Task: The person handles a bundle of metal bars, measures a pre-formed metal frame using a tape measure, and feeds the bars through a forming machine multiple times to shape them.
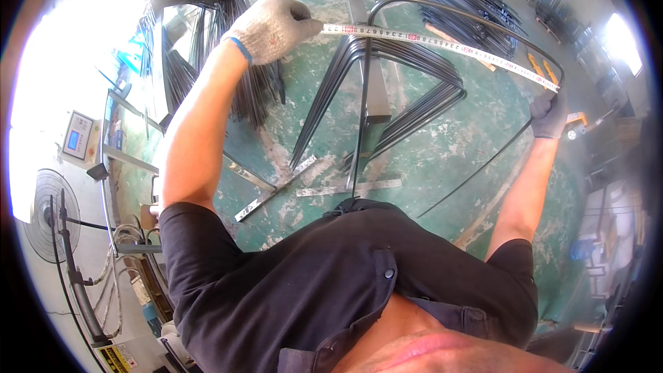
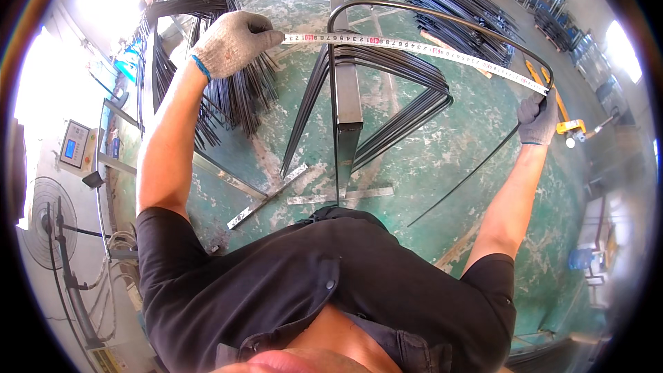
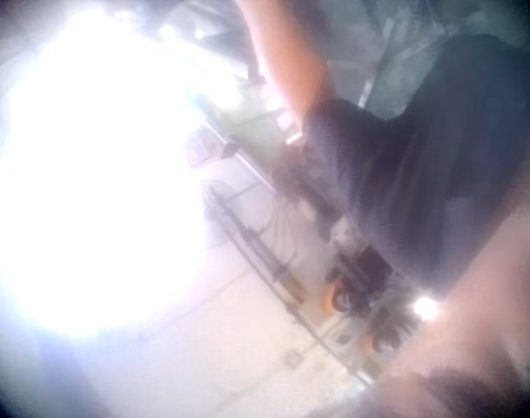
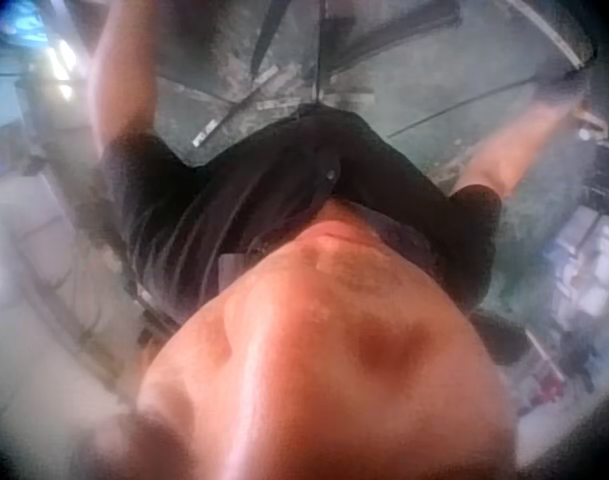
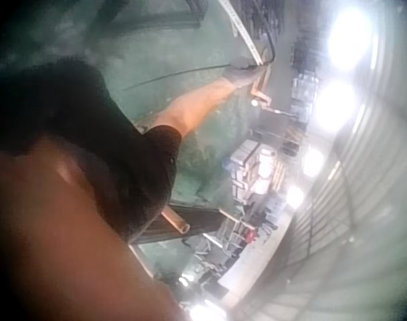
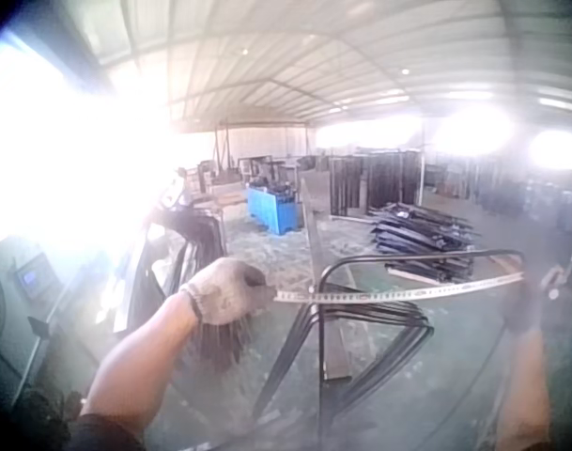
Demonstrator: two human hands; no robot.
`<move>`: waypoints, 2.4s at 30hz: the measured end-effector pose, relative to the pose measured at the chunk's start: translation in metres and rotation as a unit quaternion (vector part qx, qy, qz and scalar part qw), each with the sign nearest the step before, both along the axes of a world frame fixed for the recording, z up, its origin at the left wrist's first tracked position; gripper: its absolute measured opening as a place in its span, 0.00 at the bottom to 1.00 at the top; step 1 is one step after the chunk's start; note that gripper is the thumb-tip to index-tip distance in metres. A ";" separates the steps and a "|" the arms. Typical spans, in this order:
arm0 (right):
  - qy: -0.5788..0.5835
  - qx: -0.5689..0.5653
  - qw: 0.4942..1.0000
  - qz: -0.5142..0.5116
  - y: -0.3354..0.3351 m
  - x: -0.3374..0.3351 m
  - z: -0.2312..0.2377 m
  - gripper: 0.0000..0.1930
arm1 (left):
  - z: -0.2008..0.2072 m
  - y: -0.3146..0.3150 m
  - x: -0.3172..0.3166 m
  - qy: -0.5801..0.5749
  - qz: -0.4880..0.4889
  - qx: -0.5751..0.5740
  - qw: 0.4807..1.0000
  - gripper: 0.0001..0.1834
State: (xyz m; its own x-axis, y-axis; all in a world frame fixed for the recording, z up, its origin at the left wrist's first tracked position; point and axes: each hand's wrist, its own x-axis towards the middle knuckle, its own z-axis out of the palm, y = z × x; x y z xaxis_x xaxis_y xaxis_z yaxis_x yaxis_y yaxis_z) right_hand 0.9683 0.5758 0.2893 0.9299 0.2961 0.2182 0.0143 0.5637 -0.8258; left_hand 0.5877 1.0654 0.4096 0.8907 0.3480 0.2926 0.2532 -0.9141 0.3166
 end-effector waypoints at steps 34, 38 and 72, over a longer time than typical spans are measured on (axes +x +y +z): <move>0.001 0.002 1.000 -0.002 -0.004 0.017 -0.017 0.24 | -0.004 -0.017 0.015 -0.013 -0.008 0.022 1.000 0.26; 0.004 0.009 1.000 0.007 -0.007 0.021 -0.019 0.24 | -0.004 -0.021 0.018 -0.007 -0.001 0.032 0.999 0.26; -0.008 0.008 1.000 0.001 0.002 0.024 -0.025 0.24 | -0.001 -0.026 0.020 0.017 0.023 0.026 0.999 0.25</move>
State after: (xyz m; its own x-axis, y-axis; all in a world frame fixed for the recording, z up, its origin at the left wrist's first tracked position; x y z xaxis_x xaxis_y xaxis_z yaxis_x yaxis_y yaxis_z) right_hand 0.9918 0.5782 0.2648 0.9257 0.2941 0.2377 0.0260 0.5776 -0.8159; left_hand 0.6077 1.0391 0.4087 0.8837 0.3741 0.2814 0.3056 -0.9164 0.2585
